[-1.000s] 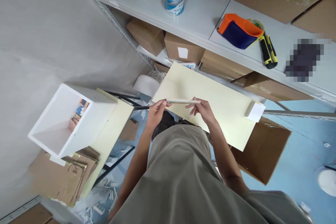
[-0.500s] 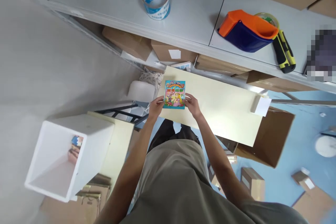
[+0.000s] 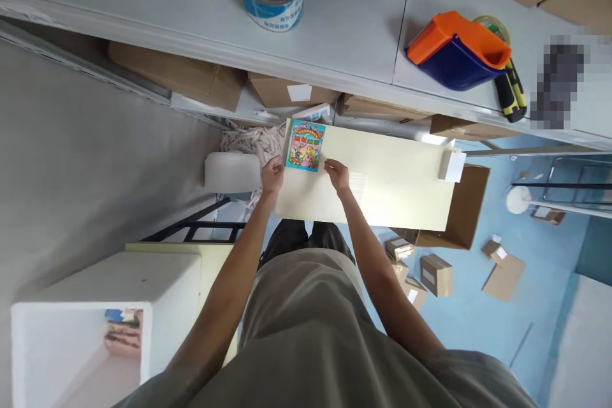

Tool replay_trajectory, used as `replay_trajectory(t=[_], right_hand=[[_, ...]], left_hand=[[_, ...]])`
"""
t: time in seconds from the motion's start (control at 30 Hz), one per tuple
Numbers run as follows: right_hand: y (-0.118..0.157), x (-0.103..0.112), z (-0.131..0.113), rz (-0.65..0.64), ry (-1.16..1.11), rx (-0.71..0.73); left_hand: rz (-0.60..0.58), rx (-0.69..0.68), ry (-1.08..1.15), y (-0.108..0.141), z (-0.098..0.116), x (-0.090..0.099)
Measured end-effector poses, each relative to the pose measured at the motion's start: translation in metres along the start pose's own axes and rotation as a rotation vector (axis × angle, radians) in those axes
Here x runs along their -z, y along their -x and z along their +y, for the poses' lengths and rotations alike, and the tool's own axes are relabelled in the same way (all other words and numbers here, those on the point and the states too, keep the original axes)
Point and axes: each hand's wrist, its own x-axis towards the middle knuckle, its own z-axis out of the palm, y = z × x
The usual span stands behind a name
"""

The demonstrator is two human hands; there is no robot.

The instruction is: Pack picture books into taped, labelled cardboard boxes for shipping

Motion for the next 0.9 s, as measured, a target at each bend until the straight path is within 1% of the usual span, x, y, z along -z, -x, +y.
replay_trajectory(t=[0.1, 0.17, 0.2, 0.23, 0.27, 0.33, 0.43, 0.5, 0.57, 0.67, 0.77, 0.83, 0.9], right_hand=[[0.035, 0.036, 0.023, 0.262, 0.149, -0.032], [0.056, 0.06, 0.037, 0.439, 0.319, -0.137], [0.064, 0.07, 0.043, 0.496, 0.393, -0.201], [0.071, 0.078, 0.048, 0.525, 0.449, -0.26], [0.076, 0.082, 0.052, 0.528, 0.483, -0.307], [0.085, 0.083, 0.057, 0.491, 0.5, -0.351], [0.098, 0.073, 0.059, 0.424, 0.498, -0.351], [0.112, 0.066, 0.056, 0.383, 0.488, -0.327], [0.129, 0.064, 0.05, 0.351, 0.47, -0.283], [0.154, 0.07, 0.033, 0.326, 0.415, -0.13], [0.171, 0.082, 0.007, 0.312, 0.273, 0.038], [0.179, 0.092, -0.012, 0.29, 0.163, 0.095], [0.184, 0.103, -0.031, 0.262, 0.083, 0.131]], left_hand=[[0.025, 0.044, -0.148, 0.018, -0.024, 0.022], [0.011, 0.106, -0.277, 0.027, -0.04, 0.033], [-0.021, 0.128, -0.333, 0.031, -0.046, 0.037], [-0.065, 0.137, -0.376, 0.034, -0.051, 0.039], [-0.109, 0.133, -0.406, 0.036, -0.055, 0.04], [-0.161, 0.101, -0.434, 0.038, -0.059, 0.04], [-0.166, 0.069, -0.48, 0.037, -0.058, 0.043], [-0.179, 0.063, -0.51, 0.036, -0.056, 0.051], [-0.183, 0.048, -0.516, 0.037, -0.053, 0.065], [-0.123, -0.002, -0.497, 0.044, -0.048, 0.092], [-0.045, 0.006, -0.402, 0.056, -0.039, 0.116], [-0.005, 0.048, -0.281, 0.066, -0.028, 0.127], [0.037, 0.066, -0.168, 0.075, -0.012, 0.135]])
